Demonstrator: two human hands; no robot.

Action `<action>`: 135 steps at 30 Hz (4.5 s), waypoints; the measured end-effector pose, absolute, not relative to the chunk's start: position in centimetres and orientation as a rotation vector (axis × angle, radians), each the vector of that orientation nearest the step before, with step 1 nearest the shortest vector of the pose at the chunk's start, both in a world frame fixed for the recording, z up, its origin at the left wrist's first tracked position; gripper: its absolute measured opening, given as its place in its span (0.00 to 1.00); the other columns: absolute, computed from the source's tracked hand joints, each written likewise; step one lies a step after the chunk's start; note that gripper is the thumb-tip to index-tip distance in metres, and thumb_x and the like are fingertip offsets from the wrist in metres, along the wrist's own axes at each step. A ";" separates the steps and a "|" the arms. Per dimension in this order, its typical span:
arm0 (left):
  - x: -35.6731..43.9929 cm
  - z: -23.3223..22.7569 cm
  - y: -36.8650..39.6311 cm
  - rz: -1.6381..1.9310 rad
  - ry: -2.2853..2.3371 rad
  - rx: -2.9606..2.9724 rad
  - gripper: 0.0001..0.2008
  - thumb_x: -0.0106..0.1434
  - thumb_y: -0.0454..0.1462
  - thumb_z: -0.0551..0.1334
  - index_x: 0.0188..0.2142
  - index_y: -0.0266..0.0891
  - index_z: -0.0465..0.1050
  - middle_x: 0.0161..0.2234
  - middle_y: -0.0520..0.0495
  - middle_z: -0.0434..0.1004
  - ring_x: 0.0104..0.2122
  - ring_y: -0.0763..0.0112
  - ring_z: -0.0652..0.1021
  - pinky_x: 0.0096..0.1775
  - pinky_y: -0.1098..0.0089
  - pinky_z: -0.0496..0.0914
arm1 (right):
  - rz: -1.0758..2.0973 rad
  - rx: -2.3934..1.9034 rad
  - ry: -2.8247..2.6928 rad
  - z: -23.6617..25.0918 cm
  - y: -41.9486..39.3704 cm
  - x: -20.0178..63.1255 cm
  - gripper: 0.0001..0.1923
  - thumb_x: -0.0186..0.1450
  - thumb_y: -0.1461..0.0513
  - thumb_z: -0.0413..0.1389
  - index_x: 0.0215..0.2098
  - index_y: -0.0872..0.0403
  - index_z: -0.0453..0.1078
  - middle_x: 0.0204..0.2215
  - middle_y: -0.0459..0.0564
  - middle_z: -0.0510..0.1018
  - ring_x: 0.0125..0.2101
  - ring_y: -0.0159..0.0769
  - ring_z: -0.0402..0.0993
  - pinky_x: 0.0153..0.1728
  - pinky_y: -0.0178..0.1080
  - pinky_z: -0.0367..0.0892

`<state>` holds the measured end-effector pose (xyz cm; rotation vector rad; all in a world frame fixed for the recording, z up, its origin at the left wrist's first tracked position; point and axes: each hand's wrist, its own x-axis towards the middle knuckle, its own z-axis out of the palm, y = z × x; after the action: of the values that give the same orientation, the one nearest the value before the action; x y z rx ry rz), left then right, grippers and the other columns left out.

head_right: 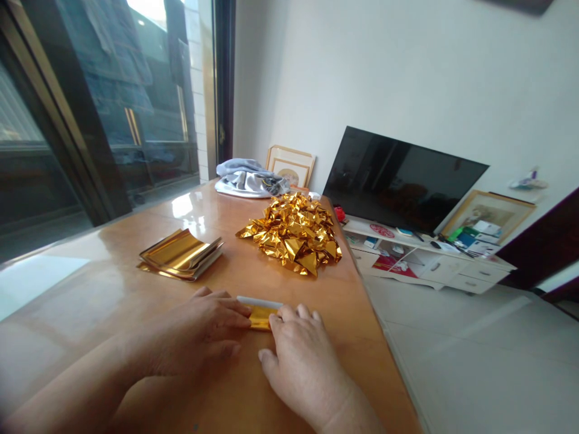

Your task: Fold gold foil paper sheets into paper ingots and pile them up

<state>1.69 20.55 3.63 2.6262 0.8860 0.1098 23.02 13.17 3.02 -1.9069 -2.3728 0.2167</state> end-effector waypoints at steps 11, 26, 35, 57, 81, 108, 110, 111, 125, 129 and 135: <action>1.6 3.0 20.8 0.096 0.883 2.673 0.10 0.61 0.47 0.61 0.41 0.55 0.78 0.47 0.51 0.77 0.46 0.56 0.72 0.45 0.59 0.60 | 0.237 -1.891 -2.447 3.4 13.2 23.2 0.24 0.65 0.47 0.55 0.53 0.50 0.73 0.50 0.55 0.75 0.50 0.51 0.66 0.52 0.48 0.58; 1.8 2.1 20.9 0.099 0.856 2.759 0.20 0.57 0.56 0.60 0.49 0.64 0.76 0.48 0.47 0.74 0.48 0.49 0.70 0.46 0.51 0.62 | 0.246 -2.014 -2.547 4.6 13.1 22.3 0.37 0.65 0.38 0.49 0.62 0.51 0.68 0.59 0.59 0.71 0.56 0.56 0.64 0.57 0.53 0.55; 2.2 2.5 20.5 0.083 0.921 2.739 0.18 0.57 0.47 0.60 0.47 0.62 0.78 0.49 0.44 0.73 0.47 0.48 0.70 0.46 0.48 0.63 | 0.248 -2.112 -2.494 2.3 10.7 23.2 0.41 0.70 0.39 0.37 0.73 0.53 0.45 0.72 0.52 0.48 0.71 0.53 0.35 0.66 0.57 0.38; 2.2 1.8 20.9 0.122 0.918 2.738 0.16 0.56 0.45 0.61 0.44 0.59 0.79 0.47 0.44 0.73 0.48 0.49 0.69 0.47 0.49 0.62 | -0.103 -2.075 -2.442 1.9 9.4 23.2 0.26 0.73 0.50 0.42 0.66 0.46 0.63 0.69 0.48 0.57 0.70 0.53 0.39 0.65 0.59 0.36; 2.1 1.8 21.3 0.090 0.876 2.746 0.17 0.55 0.42 0.60 0.44 0.60 0.78 0.47 0.46 0.75 0.48 0.49 0.69 0.47 0.48 0.60 | 0.930 -2.037 -1.727 -0.1 19.4 22.0 0.04 0.55 0.62 0.57 0.27 0.55 0.66 0.18 0.39 0.66 0.19 0.26 0.56 0.20 0.31 0.46; 0.4 2.9 22.6 0.103 1.150 2.526 0.07 0.53 0.43 0.66 0.30 0.53 0.83 0.40 0.48 0.83 0.48 0.51 0.70 0.55 0.49 0.55 | 0.943 -2.102 -1.817 3.5 18.3 18.2 0.07 0.55 0.67 0.57 0.22 0.54 0.64 0.14 0.39 0.62 0.16 0.26 0.57 0.18 0.31 0.49; 0.3 2.9 22.7 0.108 1.158 2.527 0.07 0.54 0.43 0.65 0.31 0.54 0.83 0.39 0.48 0.83 0.47 0.51 0.70 0.55 0.48 0.55 | 0.955 -2.090 -1.823 3.8 18.2 17.8 0.07 0.55 0.66 0.59 0.21 0.54 0.65 0.13 0.39 0.62 0.17 0.27 0.58 0.19 0.31 0.52; 0.2 2.9 22.7 0.107 1.153 2.531 0.07 0.54 0.43 0.64 0.31 0.55 0.83 0.39 0.49 0.83 0.47 0.51 0.71 0.55 0.47 0.55 | 0.965 -2.078 -1.826 3.9 18.3 17.6 0.07 0.55 0.66 0.60 0.21 0.54 0.67 0.13 0.40 0.62 0.17 0.28 0.59 0.20 0.31 0.54; 0.1 2.2 24.7 0.124 1.260 2.496 0.10 0.52 0.38 0.64 0.32 0.45 0.84 0.37 0.44 0.84 0.37 0.55 0.78 0.44 0.60 0.68 | 0.925 -2.156 -1.888 2.1 19.7 18.5 0.10 0.56 0.54 0.61 0.31 0.52 0.75 0.20 0.45 0.72 0.19 0.32 0.65 0.19 0.34 0.57; 0.4 1.7 25.0 0.154 1.309 2.489 0.10 0.54 0.38 0.64 0.34 0.41 0.84 0.36 0.40 0.83 0.36 0.54 0.79 0.43 0.61 0.69 | 0.929 -2.176 -1.901 2.2 19.6 18.1 0.12 0.56 0.54 0.61 0.35 0.51 0.76 0.24 0.46 0.75 0.21 0.33 0.67 0.20 0.35 0.60; 0.6 1.3 25.1 0.212 1.360 2.431 0.11 0.55 0.38 0.65 0.37 0.42 0.83 0.37 0.40 0.83 0.37 0.57 0.80 0.44 0.63 0.70 | 0.890 -2.257 -1.851 2.4 19.4 17.6 0.18 0.56 0.50 0.61 0.41 0.50 0.76 0.30 0.48 0.78 0.25 0.36 0.70 0.23 0.36 0.64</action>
<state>0.60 25.09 1.31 2.4312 1.3599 0.2121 17.60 19.39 2.44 -2.2568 -1.8507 0.8901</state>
